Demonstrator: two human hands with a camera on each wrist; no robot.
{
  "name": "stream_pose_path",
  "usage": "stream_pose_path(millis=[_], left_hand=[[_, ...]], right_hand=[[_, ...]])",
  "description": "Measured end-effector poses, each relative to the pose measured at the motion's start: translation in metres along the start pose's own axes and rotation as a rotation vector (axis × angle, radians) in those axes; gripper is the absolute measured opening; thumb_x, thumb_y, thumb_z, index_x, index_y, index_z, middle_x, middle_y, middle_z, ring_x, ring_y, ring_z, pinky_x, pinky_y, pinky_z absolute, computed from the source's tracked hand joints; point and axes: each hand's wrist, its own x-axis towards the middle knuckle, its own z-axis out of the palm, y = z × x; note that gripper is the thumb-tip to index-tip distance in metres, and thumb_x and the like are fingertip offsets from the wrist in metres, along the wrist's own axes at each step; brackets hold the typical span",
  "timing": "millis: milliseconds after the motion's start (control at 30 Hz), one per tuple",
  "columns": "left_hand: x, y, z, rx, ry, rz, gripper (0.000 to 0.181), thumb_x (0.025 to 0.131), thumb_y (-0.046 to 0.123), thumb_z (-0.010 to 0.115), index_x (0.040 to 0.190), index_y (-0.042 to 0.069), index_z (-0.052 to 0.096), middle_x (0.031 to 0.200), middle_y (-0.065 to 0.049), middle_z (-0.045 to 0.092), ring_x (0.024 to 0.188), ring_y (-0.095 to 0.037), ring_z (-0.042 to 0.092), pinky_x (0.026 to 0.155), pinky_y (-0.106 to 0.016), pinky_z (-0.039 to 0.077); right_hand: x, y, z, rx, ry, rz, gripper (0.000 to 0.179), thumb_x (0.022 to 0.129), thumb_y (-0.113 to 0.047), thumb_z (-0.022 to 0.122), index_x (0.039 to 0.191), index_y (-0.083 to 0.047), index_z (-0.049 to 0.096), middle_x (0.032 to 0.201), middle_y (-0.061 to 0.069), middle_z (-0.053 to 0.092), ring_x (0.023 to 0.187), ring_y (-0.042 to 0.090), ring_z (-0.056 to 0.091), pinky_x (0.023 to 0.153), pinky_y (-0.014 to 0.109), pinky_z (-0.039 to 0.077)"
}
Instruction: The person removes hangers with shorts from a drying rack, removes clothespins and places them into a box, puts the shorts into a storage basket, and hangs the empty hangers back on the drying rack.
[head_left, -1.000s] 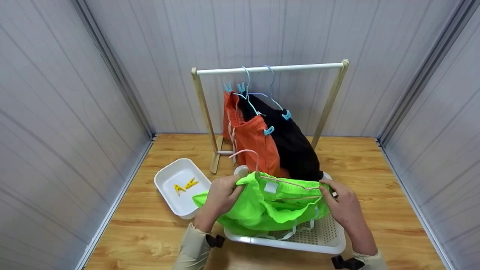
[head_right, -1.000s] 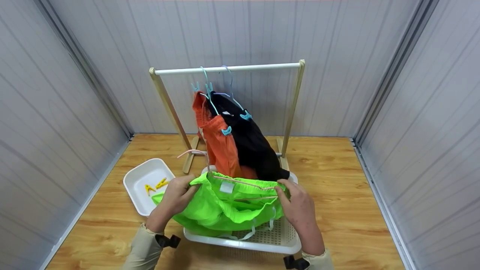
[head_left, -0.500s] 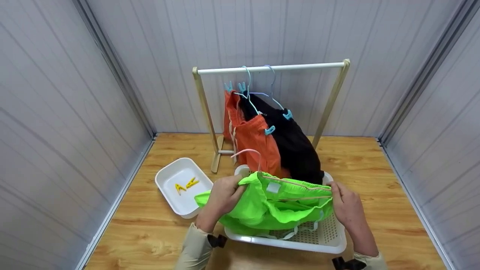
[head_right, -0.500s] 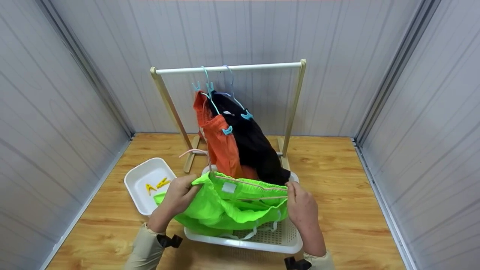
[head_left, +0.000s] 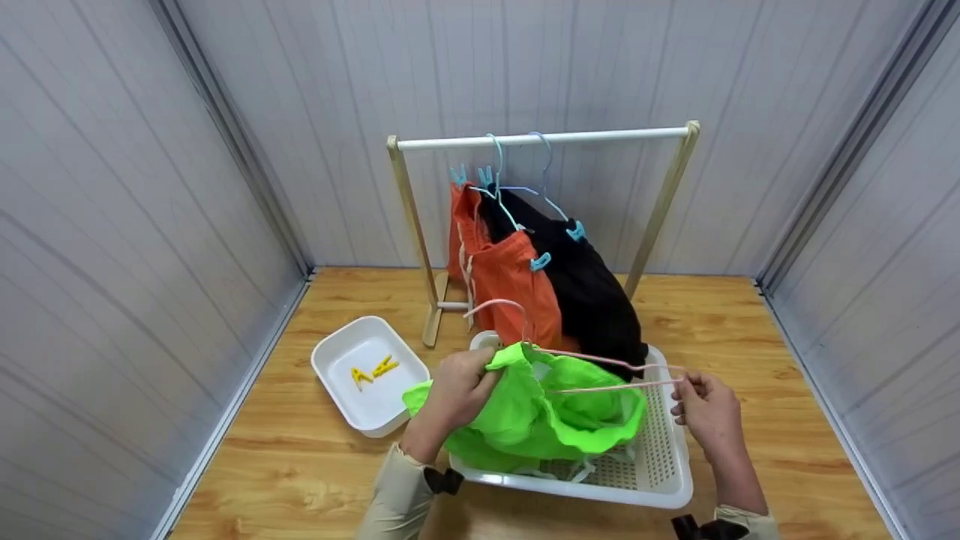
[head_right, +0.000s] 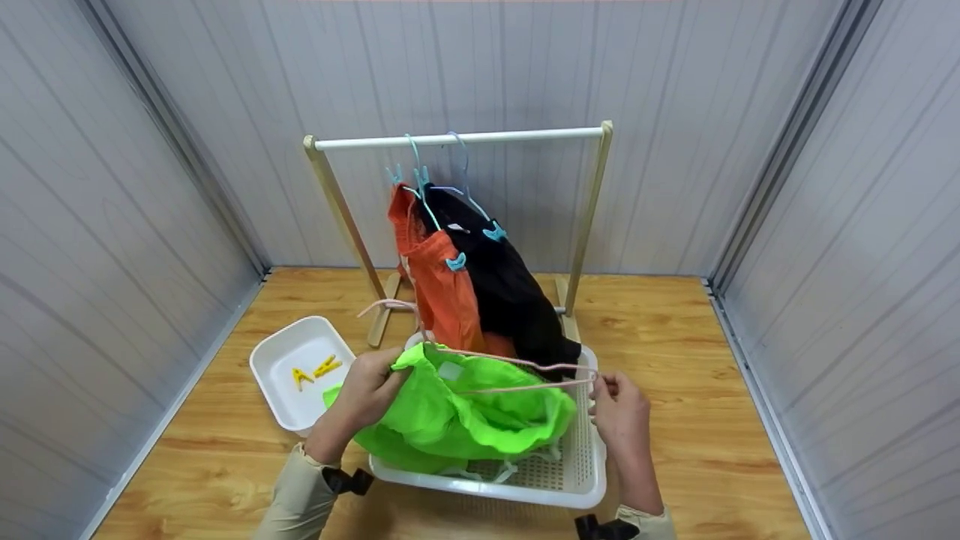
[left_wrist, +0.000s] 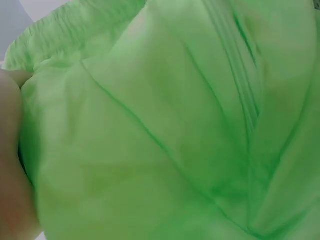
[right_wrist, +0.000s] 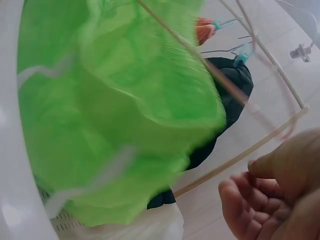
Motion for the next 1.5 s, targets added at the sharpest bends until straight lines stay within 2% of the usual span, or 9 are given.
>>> stream_pose_path(millis=[200, 400, 533, 667, 800, 967, 1167, 1267, 1500], left_hand=[[0.005, 0.003, 0.002, -0.054, -0.016, -0.004, 0.024, 0.092, 0.014, 0.057, 0.071, 0.017, 0.045, 0.062, 0.007, 0.04, 0.056, -0.012, 0.042, 0.051, -0.029, 0.039], [0.009, 0.01, 0.007, -0.055, -0.04, -0.011, 0.026, 0.092, 0.015, 0.057, 0.07, 0.017, 0.044, 0.063, 0.007, 0.039, 0.057, -0.011, 0.041, 0.051, -0.026, 0.036], [0.017, 0.017, 0.015, -0.105, -0.003, 0.037, 0.028, 0.089, 0.008, 0.06, 0.068, 0.015, 0.042, 0.062, 0.008, 0.036, 0.057, -0.009, 0.038, 0.052, -0.023, 0.034], [0.026, 0.026, 0.025, -0.141, 0.051, 0.097, 0.028, 0.084, 0.003, 0.063, 0.067, 0.014, 0.043, 0.06, 0.009, 0.034, 0.054, -0.007, 0.035, 0.05, -0.021, 0.032], [0.033, 0.037, 0.034, -0.217, 0.041, 0.079, 0.015, 0.079, 0.003, 0.061, 0.08, 0.011, 0.048, 0.062, 0.008, 0.037, 0.053, -0.005, 0.037, 0.048, -0.018, 0.033], [0.038, 0.048, 0.04, -0.419, -0.03, 0.026, 0.027, 0.082, 0.007, 0.053, 0.108, 0.01, 0.045, 0.067, 0.005, 0.045, 0.051, -0.003, 0.037, 0.048, -0.018, 0.035], [0.044, 0.053, 0.048, -0.445, -0.004, 0.09, 0.012, 0.103, 0.016, 0.048, 0.111, 0.009, 0.052, 0.083, 0.002, 0.055, 0.067, -0.008, 0.049, 0.066, -0.023, 0.045], [0.044, 0.051, 0.048, -0.411, 0.036, 0.111, 0.011, 0.102, 0.016, 0.052, 0.105, 0.007, 0.058, 0.096, -0.001, 0.057, 0.083, -0.012, 0.052, 0.076, -0.026, 0.046], [0.035, 0.039, 0.043, -0.363, 0.083, 0.033, 0.005, 0.094, 0.012, 0.065, 0.096, 0.007, 0.066, 0.089, -0.001, 0.058, 0.075, -0.01, 0.054, 0.064, -0.027, 0.05]], right_hand=[[-0.005, -0.006, -0.002, 0.182, 0.018, 0.003, 0.028, 0.106, -0.011, 0.034, 0.125, 0.002, 0.05, 0.112, 0.015, 0.063, 0.08, 0.015, 0.064, 0.064, 0.027, 0.054], [-0.015, -0.009, -0.007, 0.662, 0.025, -0.178, 0.034, 0.102, -0.001, 0.024, 0.11, 0.006, 0.056, 0.101, 0.013, 0.067, 0.085, 0.022, 0.065, 0.061, 0.032, 0.054], [-0.016, -0.007, -0.01, 0.871, -0.065, -0.32, 0.028, 0.106, -0.009, 0.034, 0.11, 0.007, 0.056, 0.098, 0.015, 0.066, 0.089, 0.025, 0.065, 0.065, 0.032, 0.055], [-0.014, -0.008, -0.01, 0.949, -0.036, -0.354, 0.022, 0.102, -0.013, 0.049, 0.112, 0.006, 0.053, 0.098, 0.013, 0.063, 0.085, 0.024, 0.065, 0.067, 0.03, 0.055], [-0.013, -0.012, -0.015, 1.08, 0.07, -0.363, 0.02, 0.098, -0.01, 0.053, 0.109, 0.006, 0.051, 0.093, 0.016, 0.061, 0.078, 0.025, 0.065, 0.064, 0.029, 0.055], [-0.012, -0.019, -0.028, 1.252, 0.071, -0.531, 0.014, 0.098, -0.005, 0.05, 0.105, 0.007, 0.048, 0.086, 0.018, 0.053, 0.07, 0.025, 0.057, 0.057, 0.027, 0.047], [-0.008, -0.028, -0.04, 1.316, -0.013, -0.741, 0.012, 0.101, -0.002, 0.039, 0.105, 0.009, 0.043, 0.077, 0.015, 0.037, 0.061, 0.024, 0.032, 0.055, 0.028, 0.023], [-0.006, -0.032, -0.045, 1.289, -0.017, -0.793, 0.012, 0.101, -0.001, 0.038, 0.104, 0.01, 0.042, 0.074, 0.013, 0.033, 0.06, 0.023, 0.025, 0.055, 0.027, 0.021], [-0.007, -0.041, -0.049, 1.173, 0.006, -0.858, 0.013, 0.101, 0.003, 0.037, 0.104, 0.015, 0.043, 0.067, 0.014, 0.031, 0.057, 0.021, 0.024, 0.053, 0.027, 0.02]])
